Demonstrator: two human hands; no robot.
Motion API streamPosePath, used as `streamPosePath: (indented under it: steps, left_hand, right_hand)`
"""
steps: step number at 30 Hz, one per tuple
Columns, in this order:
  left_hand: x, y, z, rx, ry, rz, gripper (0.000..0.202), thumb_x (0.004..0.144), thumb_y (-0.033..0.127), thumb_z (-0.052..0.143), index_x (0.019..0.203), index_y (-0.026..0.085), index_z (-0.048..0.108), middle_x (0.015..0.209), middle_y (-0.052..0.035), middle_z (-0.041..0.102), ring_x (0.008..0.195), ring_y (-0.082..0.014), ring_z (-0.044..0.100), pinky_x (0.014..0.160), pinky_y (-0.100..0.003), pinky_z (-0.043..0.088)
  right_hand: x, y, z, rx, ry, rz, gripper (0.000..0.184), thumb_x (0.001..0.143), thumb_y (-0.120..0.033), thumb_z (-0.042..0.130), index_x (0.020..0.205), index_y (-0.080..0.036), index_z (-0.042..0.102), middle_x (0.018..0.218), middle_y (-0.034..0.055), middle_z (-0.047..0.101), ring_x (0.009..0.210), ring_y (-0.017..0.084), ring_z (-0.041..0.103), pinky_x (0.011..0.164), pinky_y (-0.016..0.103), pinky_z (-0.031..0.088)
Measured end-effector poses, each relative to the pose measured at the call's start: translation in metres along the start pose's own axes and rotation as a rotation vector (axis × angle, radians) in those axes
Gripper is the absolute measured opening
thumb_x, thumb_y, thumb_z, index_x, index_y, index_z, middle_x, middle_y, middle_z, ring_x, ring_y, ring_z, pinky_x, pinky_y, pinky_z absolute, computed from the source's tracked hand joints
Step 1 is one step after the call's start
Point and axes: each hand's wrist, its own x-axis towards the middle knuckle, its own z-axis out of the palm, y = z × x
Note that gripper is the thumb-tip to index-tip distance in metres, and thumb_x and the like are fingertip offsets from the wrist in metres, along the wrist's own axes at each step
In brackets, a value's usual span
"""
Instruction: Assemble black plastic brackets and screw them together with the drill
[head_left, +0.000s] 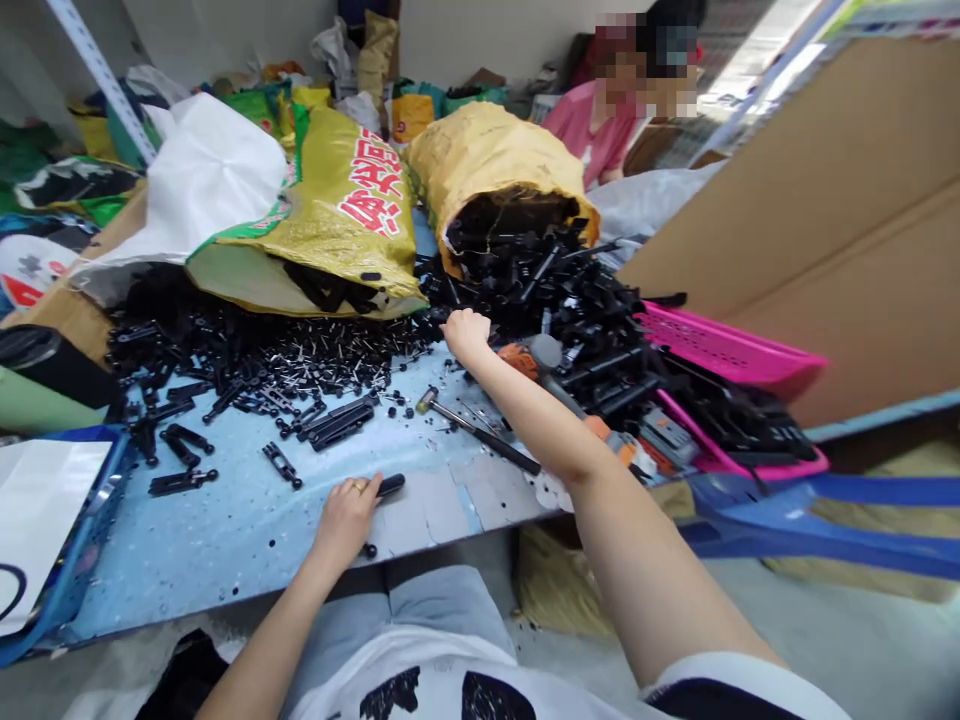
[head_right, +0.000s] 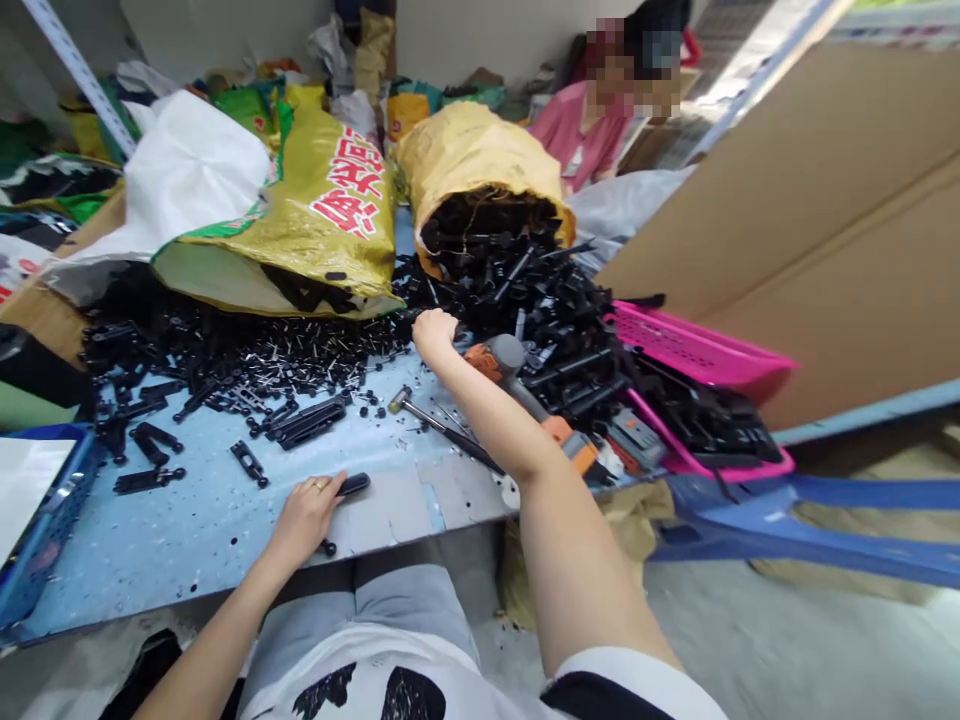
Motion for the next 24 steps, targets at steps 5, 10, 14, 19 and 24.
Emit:
streamPosePath:
  steps: [5, 10, 14, 19, 24]
  left_hand:
    - [-0.009, -0.012, -0.006, -0.002, -0.019, 0.025, 0.033, 0.092, 0.022, 0.043, 0.123, 0.013, 0.05, 0.1, -0.01, 0.061, 0.094, -0.0225, 0.055, 0.079, -0.036, 0.045]
    - [-0.002, -0.005, -0.014, -0.098, -0.097, 0.024, 0.034, 0.093, 0.029, 0.041, 0.123, 0.014, 0.049, 0.109, -0.0112, 0.057, 0.101, -0.0228, 0.052, 0.087, -0.036, 0.043]
    - [0.012, 0.002, -0.019, -0.151, -0.203, 0.02, 0.034, 0.093, 0.026, 0.037, 0.123, 0.015, 0.049, 0.107, -0.0109, 0.057, 0.101, -0.023, 0.051, 0.088, -0.037, 0.042]
    - [0.018, 0.006, -0.028, -0.182, -0.282, -0.012, 0.039, 0.09, 0.023, 0.037, 0.127, 0.017, 0.045, 0.115, -0.0102, 0.054, 0.106, -0.0236, 0.049, 0.092, -0.038, 0.039]
    - [0.018, 0.012, -0.032, -0.17, -0.256, -0.035, 0.058, 0.078, 0.061, 0.053, 0.117, 0.019, 0.048, 0.109, -0.0101, 0.056, 0.102, -0.0282, 0.052, 0.086, -0.041, 0.041]
  right_hand:
    - [-0.123, 0.032, -0.009, 0.046, 0.052, -0.368, 0.037, 0.094, -0.042, 0.038, 0.109, -0.012, 0.054, 0.102, 0.0172, 0.058, 0.093, 0.026, 0.056, 0.07, 0.03, 0.04]
    - [-0.211, 0.042, 0.026, 0.202, -0.252, -0.929, 0.04, 0.094, -0.051, 0.033, 0.101, -0.017, 0.054, 0.091, 0.009, 0.06, 0.078, 0.018, 0.057, 0.063, 0.025, 0.035]
    - [-0.233, 0.03, 0.054, 0.201, -0.258, -1.035, 0.041, 0.095, -0.049, 0.034, 0.098, -0.014, 0.054, 0.091, 0.0101, 0.058, 0.08, 0.017, 0.056, 0.068, 0.026, 0.034]
    - [-0.234, 0.019, 0.065, 0.153, -0.259, -1.043, 0.041, 0.094, -0.051, 0.034, 0.098, -0.015, 0.055, 0.09, 0.0085, 0.059, 0.078, 0.017, 0.056, 0.066, 0.025, 0.031]
    - [-0.242, 0.015, 0.063, 0.131, -0.17, -0.966, 0.041, 0.095, -0.051, 0.033, 0.098, -0.017, 0.056, 0.091, 0.0077, 0.059, 0.081, 0.018, 0.055, 0.067, 0.027, 0.029]
